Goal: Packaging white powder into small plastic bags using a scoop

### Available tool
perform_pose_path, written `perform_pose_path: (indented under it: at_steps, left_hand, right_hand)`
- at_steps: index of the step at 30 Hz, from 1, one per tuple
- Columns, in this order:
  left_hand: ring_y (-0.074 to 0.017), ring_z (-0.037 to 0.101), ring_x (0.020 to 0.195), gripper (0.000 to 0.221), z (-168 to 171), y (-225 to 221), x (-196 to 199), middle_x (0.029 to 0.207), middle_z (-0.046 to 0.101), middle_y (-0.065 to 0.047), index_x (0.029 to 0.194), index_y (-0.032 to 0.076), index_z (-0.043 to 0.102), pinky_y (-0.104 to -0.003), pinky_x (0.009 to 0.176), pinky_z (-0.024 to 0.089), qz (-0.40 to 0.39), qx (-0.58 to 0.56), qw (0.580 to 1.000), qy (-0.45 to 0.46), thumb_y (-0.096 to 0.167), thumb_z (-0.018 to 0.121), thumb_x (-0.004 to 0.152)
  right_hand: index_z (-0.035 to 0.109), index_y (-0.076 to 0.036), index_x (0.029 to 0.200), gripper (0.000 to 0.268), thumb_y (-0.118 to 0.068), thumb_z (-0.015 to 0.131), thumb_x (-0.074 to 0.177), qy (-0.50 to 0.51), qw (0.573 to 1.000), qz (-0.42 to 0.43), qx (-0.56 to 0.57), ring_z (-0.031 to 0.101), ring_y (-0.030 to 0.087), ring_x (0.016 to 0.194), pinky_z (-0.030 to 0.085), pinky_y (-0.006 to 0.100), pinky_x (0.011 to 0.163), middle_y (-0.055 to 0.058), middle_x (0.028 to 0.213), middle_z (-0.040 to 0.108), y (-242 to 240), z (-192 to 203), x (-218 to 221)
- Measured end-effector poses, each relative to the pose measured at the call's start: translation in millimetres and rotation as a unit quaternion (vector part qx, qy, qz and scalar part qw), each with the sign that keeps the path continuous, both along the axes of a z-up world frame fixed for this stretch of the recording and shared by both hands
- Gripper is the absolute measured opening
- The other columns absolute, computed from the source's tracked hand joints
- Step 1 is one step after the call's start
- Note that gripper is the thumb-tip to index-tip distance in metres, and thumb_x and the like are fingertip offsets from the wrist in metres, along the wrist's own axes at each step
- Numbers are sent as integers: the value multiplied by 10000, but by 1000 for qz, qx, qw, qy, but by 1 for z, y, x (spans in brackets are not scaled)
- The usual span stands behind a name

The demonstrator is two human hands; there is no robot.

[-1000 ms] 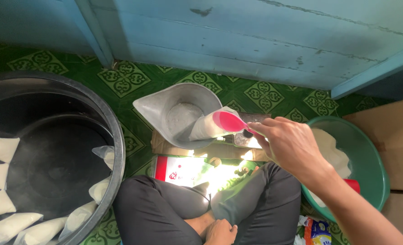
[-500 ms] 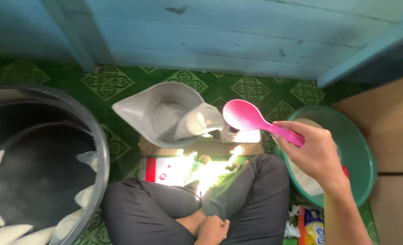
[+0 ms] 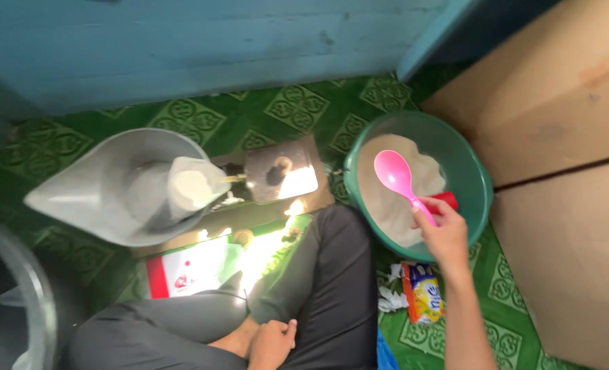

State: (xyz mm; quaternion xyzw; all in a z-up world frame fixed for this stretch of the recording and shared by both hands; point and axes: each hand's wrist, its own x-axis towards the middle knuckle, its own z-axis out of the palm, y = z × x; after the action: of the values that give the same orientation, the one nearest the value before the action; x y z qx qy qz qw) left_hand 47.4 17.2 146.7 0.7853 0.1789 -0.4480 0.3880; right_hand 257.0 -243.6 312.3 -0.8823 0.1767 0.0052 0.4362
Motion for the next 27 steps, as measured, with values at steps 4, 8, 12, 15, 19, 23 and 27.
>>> perform_pose_path:
  at_steps: [4,8,12,15,19,23,27]
  left_hand:
    - [-87,436,420,596,-30,-3,3,516,567,82,533,188,551,-226,479,410,-4,-51,996,71,472,446,1047]
    - [-111,497,453,594,-22,-7,3,480,549,60,535,195,629,-247,515,425,-11,-6,998,57,477,447,1026]
    - [-148,704,705,570,1,-16,10,615,729,62,546,198,693,-300,713,508,6,71,996,55,492,440,963]
    - [-162,726,765,550,-17,-20,2,615,734,66,544,218,712,-309,743,509,8,104,994,40,521,444,917]
    - [-107,715,697,578,-24,-23,4,591,725,88,557,208,721,-249,673,508,0,93,993,72,515,427,948]
    - [-110,665,534,599,-52,-25,-10,437,636,83,426,194,625,-255,591,489,18,133,991,20,515,477,910]
    - [-109,670,528,592,-55,-27,-12,412,621,83,411,220,660,-263,584,488,27,153,988,14,529,481,884]
  right_hand:
    - [646,-163,1103,237,-218,669,874,19,998,-28,-55,690,123,699,493,282,644,72,790,730,-38,-63,1]
    - [611,-198,1084,269,-237,577,820,49,988,-29,-143,657,300,762,455,410,742,72,770,718,-58,-106,3]
    - [604,-254,1188,405,-289,522,794,97,968,-18,-232,602,507,929,447,555,796,219,928,703,-61,-123,9]
    - [585,-256,1253,431,-280,515,828,103,963,4,-247,612,497,930,464,562,805,235,934,704,-76,-154,11]
    - [555,-261,1308,462,-202,481,856,143,967,25,-210,600,504,966,459,560,840,255,1006,687,-74,-156,16]
    - [531,-205,1346,456,-165,464,897,138,975,48,-167,606,502,959,463,542,832,272,1015,679,-69,-159,20]
    - [542,-175,1330,468,-121,461,872,114,986,66,-101,611,422,1014,444,472,891,91,980,745,-71,-171,24]
